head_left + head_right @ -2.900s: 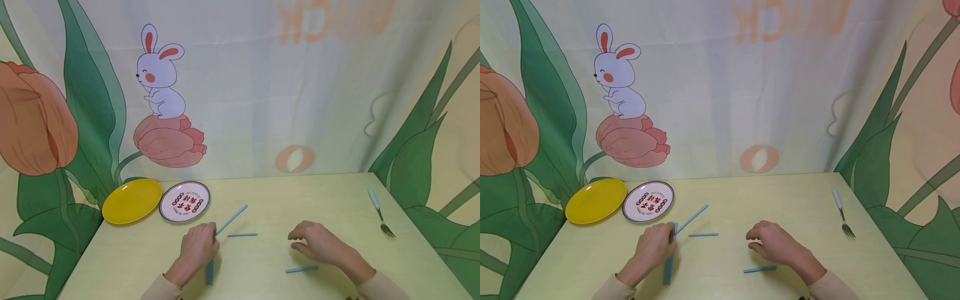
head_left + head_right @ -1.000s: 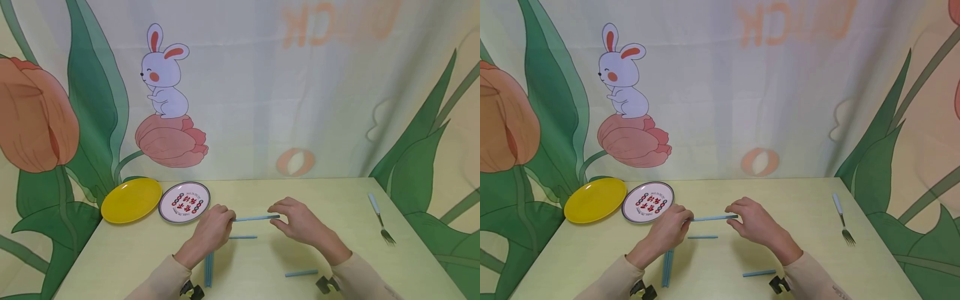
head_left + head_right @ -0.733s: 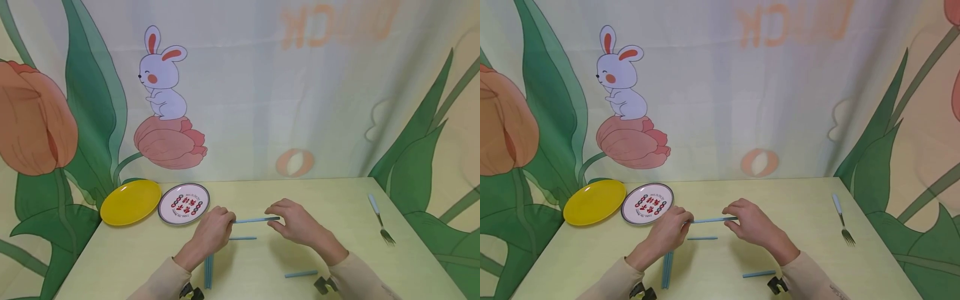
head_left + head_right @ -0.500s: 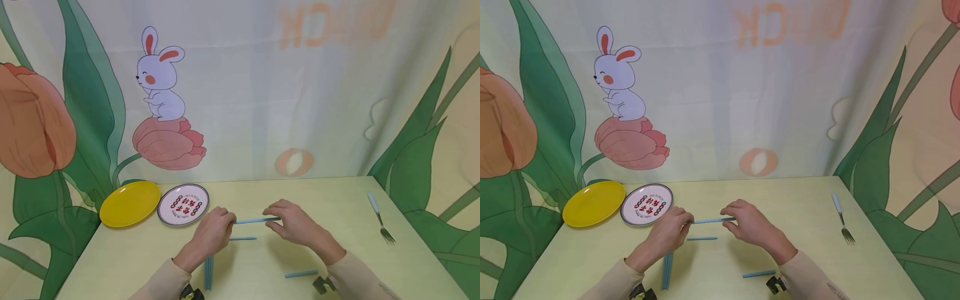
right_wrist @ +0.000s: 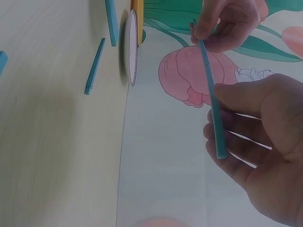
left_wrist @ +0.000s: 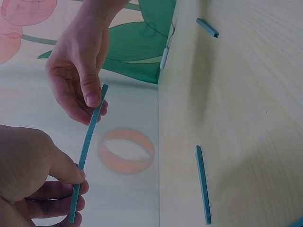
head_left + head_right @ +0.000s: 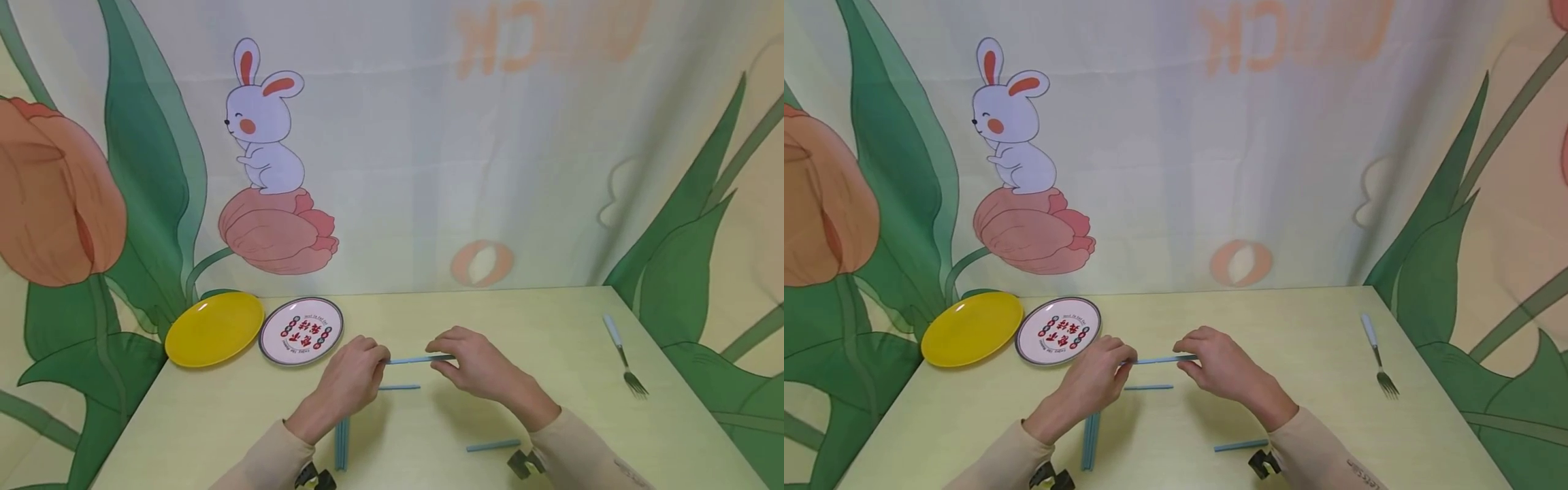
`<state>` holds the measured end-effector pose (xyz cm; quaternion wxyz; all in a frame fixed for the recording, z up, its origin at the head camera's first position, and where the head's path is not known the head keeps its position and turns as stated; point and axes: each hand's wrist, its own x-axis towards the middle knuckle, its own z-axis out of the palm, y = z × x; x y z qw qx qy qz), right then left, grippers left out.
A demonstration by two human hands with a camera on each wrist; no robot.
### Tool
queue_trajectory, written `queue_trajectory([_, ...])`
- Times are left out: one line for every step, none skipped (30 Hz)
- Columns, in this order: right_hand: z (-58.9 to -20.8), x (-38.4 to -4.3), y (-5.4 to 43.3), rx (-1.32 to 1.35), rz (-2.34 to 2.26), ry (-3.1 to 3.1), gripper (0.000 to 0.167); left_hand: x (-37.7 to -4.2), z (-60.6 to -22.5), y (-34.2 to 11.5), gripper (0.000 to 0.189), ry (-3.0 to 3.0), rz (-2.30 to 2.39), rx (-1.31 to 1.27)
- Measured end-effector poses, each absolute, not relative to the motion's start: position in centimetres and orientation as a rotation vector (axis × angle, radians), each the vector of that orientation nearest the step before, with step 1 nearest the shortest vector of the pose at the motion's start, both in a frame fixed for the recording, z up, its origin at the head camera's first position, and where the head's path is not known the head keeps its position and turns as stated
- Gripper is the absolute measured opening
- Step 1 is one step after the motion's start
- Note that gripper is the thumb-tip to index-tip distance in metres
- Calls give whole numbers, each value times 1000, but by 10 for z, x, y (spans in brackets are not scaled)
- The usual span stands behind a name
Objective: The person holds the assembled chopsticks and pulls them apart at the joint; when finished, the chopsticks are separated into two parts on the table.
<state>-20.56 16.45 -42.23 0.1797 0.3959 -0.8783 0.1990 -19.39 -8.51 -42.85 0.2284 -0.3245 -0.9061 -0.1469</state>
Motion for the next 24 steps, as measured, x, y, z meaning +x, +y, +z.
queue_trajectory([-423, -206, 165, 1123, 566, -2478, 16, -194, -428, -85, 8, -2493, -401, -895])
queue_trajectory([-423, -206, 165, 1126, 568, -2475, 15, -194, -428, -84, 8, -2493, -398, -896])
queue_trajectory([-423, -206, 165, 1129, 570, -2472, 13, -194, -428, -84, 8, -2494, -394, -896])
queue_trajectory([-424, -206, 165, 1133, 575, -2469, 11, -193, -428, -83, 8, -2496, -392, -896])
queue_trajectory([-424, -206, 165, 1135, 579, -2467, 10, -193, -427, -83, 8, -2500, -391, -896])
queue_trajectory([-424, -206, 165, 1136, 582, -2465, 8, -193, -427, -83, 8, -2504, -390, -895])
queue_trajectory([-424, -206, 165, 1136, 583, -2464, 7, -193, -427, -82, 7, -2508, -390, -894])
queue_trajectory([-424, -206, 165, 1136, 583, -2462, 7, -192, -426, -82, 7, -2512, -389, -894])
queue_trajectory([-424, -205, 165, 1137, 582, -2459, 7, -192, -426, -82, 7, -2516, -390, -893])
queue_trajectory([-424, -205, 165, 1137, 578, -2457, 7, -192, -426, -82, 7, -2515, -392, -895])
queue_trajectory([-424, -205, 165, 1135, 574, -2458, 7, -192, -426, -82, 6, -2516, -395, -897])
queue_trajectory([-424, -205, 165, 1137, 569, -2457, 7, -192, -425, -82, 6, -2516, -395, -899])
queue_trajectory([-424, -205, 165, 1139, 564, -2453, 7, -192, -425, -81, 6, -2515, -399, -901])
queue_trajectory([-424, -205, 165, 1140, 558, -2448, 8, -191, -424, -81, 6, -2513, -399, -903])
queue_trajectory([-424, -205, 165, 1142, 551, -2443, 8, -191, -424, -81, 6, -2510, -402, -906])
queue_trajectory([-425, -205, 165, 1144, 544, -2439, 8, -191, -424, -81, 6, -2507, -403, -910])
queue_trajectory([-425, -205, 164, 1148, 538, -2431, 8, -191, -424, -80, 7, -2506, -407, -914])
queue_trajectory([-426, -206, 164, 1155, 528, -2421, 8, -191, -424, -80, 7, -2505, -408, -917])
queue_trajectory([-427, -206, 164, 1159, 519, -2412, 7, -191, -424, -80, 7, -2505, -415, -919])
queue_trajectory([-428, -206, 164, 1162, 507, -2407, 7, -191, -424, -80, 7, -2509, -421, -921])
queue_trajectory([-429, -206, 164, 1167, 499, -2401, 7, -191, -424, -80, 7, -2516, -428, -926])
queue_trajectory([-429, -206, 164, 1169, 492, -2397, 8, -190, -423, -79, 6, -2525, -435, -930])
queue_trajectory([-430, -206, 164, 1173, 486, -2393, 9, -190, -423, -79, 6, -2536, -442, -934])
queue_trajectory([-431, -206, 164, 1174, 482, -2388, 10, -190, -423, -79, 5, -2550, -447, -937])
